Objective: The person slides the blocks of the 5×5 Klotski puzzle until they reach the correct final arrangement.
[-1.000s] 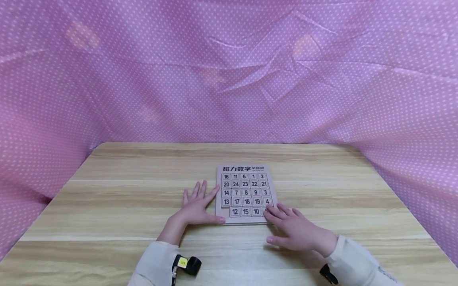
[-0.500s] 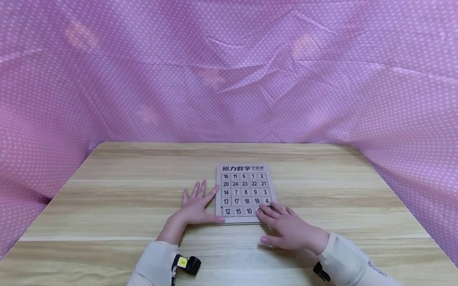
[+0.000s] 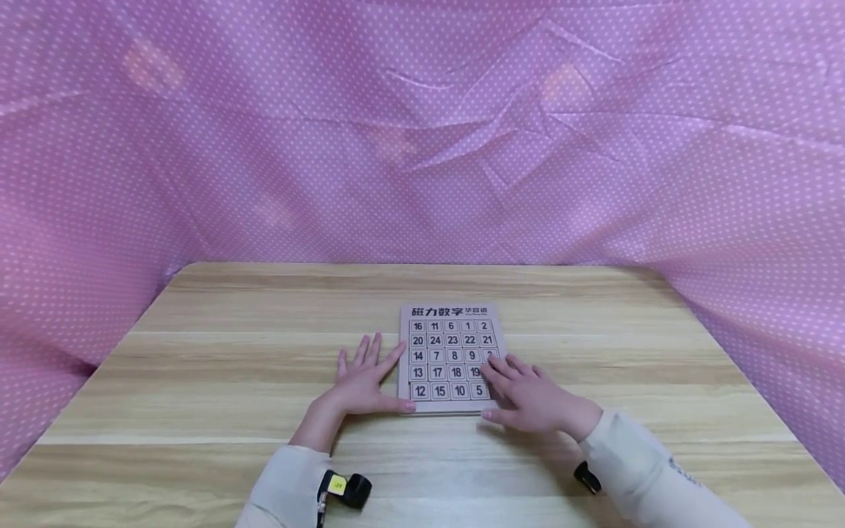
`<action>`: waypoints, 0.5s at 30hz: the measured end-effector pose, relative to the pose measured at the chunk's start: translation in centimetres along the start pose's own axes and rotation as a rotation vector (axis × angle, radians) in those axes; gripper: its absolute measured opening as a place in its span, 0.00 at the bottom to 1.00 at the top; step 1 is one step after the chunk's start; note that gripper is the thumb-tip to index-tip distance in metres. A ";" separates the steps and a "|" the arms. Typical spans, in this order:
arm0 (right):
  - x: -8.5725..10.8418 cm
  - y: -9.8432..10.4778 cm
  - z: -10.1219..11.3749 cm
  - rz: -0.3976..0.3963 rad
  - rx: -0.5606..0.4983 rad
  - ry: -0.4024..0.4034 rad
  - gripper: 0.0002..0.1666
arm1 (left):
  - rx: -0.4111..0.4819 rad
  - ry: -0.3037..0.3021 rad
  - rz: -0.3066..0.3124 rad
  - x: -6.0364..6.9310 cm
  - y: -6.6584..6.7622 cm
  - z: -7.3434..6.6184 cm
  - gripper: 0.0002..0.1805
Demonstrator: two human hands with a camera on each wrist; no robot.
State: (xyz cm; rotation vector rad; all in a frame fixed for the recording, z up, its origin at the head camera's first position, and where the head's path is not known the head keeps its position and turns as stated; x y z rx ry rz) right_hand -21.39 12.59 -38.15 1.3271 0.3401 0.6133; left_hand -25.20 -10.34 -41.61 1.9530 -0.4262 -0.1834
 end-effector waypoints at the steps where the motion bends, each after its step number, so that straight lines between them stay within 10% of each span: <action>1: -0.2 0.0 -0.3 -0.005 0.002 -0.013 0.45 | 0.003 0.000 -0.001 0.0 0.0 0.0 0.58; 15: -0.3 -0.1 -1.4 -0.030 0.034 -0.033 0.45 | 0.017 0.010 -0.010 0.5 -0.3 -0.7 0.58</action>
Point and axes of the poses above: each hand's wrist, its own x-axis away from the middle knuckle, its own y-axis out of the back of the hand, z = x × y, the point moved 6 cm from there along -x, towards the middle knuckle, and after that the axes turned 2 degrees about x, right-handed, at the moved point
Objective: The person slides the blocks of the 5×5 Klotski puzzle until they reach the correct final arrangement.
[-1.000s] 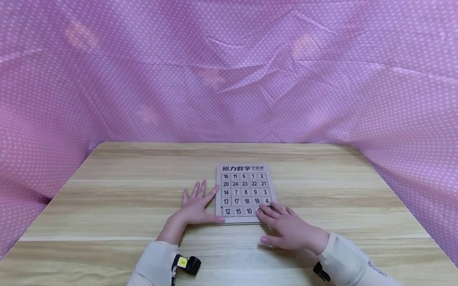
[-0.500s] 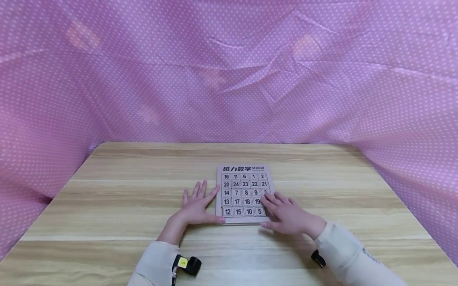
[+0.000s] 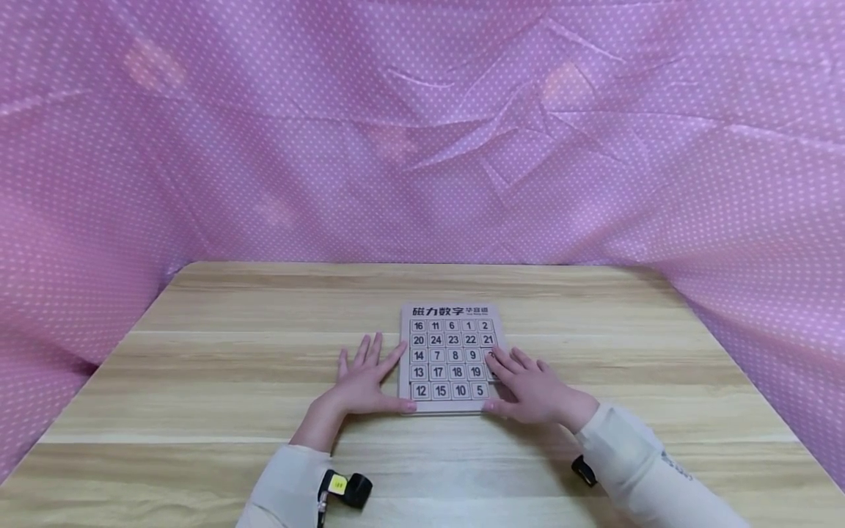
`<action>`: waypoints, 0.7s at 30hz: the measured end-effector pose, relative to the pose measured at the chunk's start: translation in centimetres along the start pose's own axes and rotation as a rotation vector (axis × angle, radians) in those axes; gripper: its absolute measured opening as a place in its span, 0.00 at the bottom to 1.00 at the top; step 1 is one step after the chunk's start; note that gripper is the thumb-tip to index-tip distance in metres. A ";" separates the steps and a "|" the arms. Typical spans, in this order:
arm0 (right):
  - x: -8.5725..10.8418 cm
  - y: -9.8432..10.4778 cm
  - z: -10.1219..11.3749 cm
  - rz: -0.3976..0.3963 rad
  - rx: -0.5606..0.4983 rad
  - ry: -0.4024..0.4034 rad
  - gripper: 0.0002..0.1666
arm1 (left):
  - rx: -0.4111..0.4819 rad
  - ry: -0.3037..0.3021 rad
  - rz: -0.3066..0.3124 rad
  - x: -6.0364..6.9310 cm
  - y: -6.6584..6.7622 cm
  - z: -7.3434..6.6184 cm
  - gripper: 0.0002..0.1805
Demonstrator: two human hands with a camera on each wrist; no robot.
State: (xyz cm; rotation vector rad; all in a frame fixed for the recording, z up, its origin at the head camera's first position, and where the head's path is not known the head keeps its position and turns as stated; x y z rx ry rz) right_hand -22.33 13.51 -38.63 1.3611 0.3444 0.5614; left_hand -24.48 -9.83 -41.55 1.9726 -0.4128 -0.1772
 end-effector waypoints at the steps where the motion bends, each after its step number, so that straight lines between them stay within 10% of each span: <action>1: 0.0 0.0 0.0 -0.001 0.001 0.002 0.45 | -0.001 0.001 0.001 0.0 0.0 0.0 0.58; 21: 0.6 0.4 0.6 0.028 -0.010 0.019 0.42 | 0.005 0.006 0.012 -0.1 0.1 0.2 0.58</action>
Point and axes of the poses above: each hand's wrist, its own x-axis away from the middle knuckle, its own y-axis out of the back of the hand, z = x × y, the point moved 6 cm from there along -x, towards the middle knuckle, and after that the axes turned 2 degrees about x, right-handed, at the moved point
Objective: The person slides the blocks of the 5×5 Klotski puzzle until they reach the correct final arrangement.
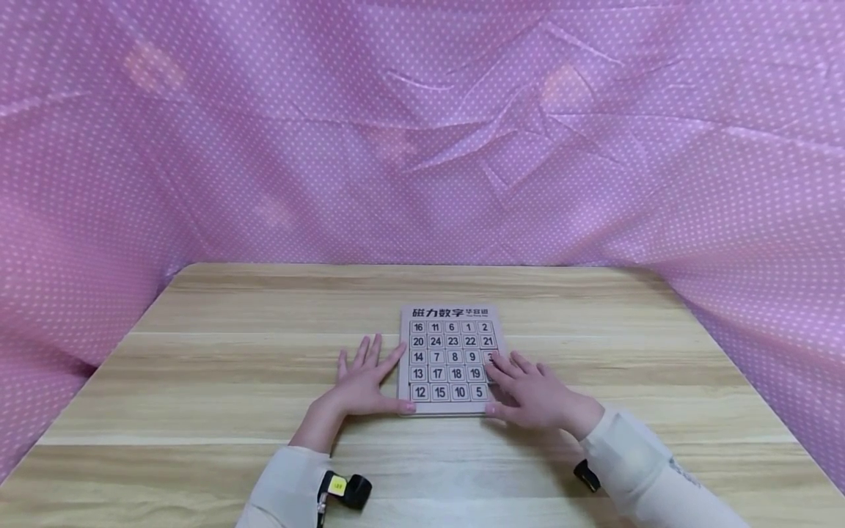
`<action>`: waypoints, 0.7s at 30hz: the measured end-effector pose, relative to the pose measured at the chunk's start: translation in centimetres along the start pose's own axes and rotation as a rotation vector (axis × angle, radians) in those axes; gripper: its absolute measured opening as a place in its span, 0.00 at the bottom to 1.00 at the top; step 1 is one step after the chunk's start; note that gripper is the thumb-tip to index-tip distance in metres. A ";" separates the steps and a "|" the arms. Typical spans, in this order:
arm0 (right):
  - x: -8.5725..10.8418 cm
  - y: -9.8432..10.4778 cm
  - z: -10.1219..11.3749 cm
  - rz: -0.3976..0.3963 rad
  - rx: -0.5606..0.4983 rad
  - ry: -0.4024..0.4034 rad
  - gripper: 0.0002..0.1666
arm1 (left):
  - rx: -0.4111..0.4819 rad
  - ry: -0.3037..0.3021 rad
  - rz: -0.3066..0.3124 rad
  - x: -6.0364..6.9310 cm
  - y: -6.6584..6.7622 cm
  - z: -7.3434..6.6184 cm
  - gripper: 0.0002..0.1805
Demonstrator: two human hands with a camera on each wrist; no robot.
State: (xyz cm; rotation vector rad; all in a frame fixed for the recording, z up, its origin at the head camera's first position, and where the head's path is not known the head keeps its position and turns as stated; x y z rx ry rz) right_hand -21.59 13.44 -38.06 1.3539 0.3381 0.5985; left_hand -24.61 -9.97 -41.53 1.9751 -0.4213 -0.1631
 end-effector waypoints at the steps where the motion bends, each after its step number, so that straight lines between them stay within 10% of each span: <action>1: 0.2 0.0 0.2 0.010 0.002 0.006 0.42 | 0.001 0.000 0.001 0.0 0.0 0.0 0.58; 21: 1.1 -0.2 2.0 0.053 0.031 0.084 0.42 | 0.012 -0.011 -0.003 0.0 -0.1 0.1 0.58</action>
Point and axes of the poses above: each hand's wrist, its own x-axis away from the middle knuckle, its own y-axis out of the back of the hand, z = x × y, the point moved 6 cm from there along -x, towards the middle knuckle, and after that the axes turned 2 degrees about x, right-handed, at the moved point
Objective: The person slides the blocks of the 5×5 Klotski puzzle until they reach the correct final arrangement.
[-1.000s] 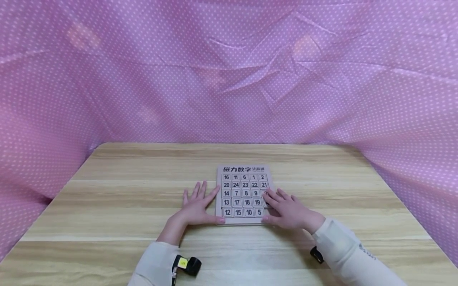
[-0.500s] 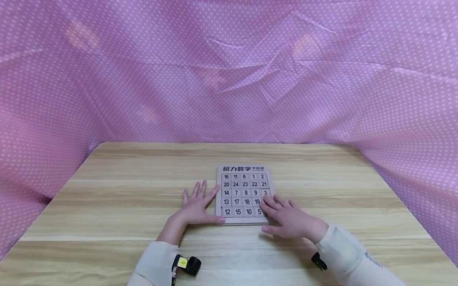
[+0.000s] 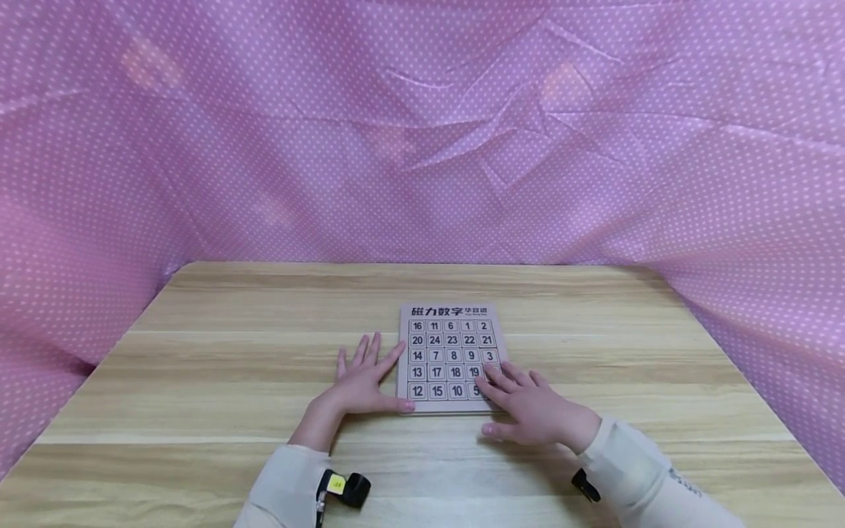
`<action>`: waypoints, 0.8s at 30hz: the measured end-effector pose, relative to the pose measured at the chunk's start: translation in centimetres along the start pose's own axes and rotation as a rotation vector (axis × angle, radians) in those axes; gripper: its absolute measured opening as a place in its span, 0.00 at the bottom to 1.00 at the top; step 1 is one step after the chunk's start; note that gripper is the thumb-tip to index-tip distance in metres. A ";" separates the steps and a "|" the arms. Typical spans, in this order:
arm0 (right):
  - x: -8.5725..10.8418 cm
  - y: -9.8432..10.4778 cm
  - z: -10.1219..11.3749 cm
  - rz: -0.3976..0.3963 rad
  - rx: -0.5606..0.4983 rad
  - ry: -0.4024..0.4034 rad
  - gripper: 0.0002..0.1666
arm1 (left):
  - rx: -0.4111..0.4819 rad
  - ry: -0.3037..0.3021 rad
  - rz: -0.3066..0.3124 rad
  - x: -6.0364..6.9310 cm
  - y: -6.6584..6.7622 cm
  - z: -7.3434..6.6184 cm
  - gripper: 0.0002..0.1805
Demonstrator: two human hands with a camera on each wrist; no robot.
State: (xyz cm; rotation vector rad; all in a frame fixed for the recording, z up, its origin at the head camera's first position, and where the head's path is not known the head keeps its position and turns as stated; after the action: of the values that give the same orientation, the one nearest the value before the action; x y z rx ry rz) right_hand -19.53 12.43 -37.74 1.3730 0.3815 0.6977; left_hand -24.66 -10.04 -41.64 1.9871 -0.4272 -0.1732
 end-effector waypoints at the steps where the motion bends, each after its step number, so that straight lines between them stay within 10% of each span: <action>1: 0.0 0.0 -0.1 -0.001 -0.004 0.000 0.42 | 0.002 0.001 0.001 0.0 0.0 0.0 0.58; 24: -1.0 -0.7 -1.7 -0.018 -0.047 -0.096 0.49 | -0.004 0.000 -0.012 0.1 0.2 -0.2 0.58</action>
State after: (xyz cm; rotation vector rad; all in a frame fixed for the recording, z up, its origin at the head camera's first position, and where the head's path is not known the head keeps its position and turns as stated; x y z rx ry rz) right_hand -21.15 13.02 -38.90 1.3514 0.2999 0.6198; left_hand -24.57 -9.97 -41.40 1.9857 -0.4146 -0.1811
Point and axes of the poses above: each hand's wrist, its own x-axis away from the middle knuckle, its own y-axis out of the back of the hand, z = x × y, the point moved 6 cm from there along -x, towards the middle knuckle, and after that the axes turned 2 degrees about x, right-handed, at the moved point
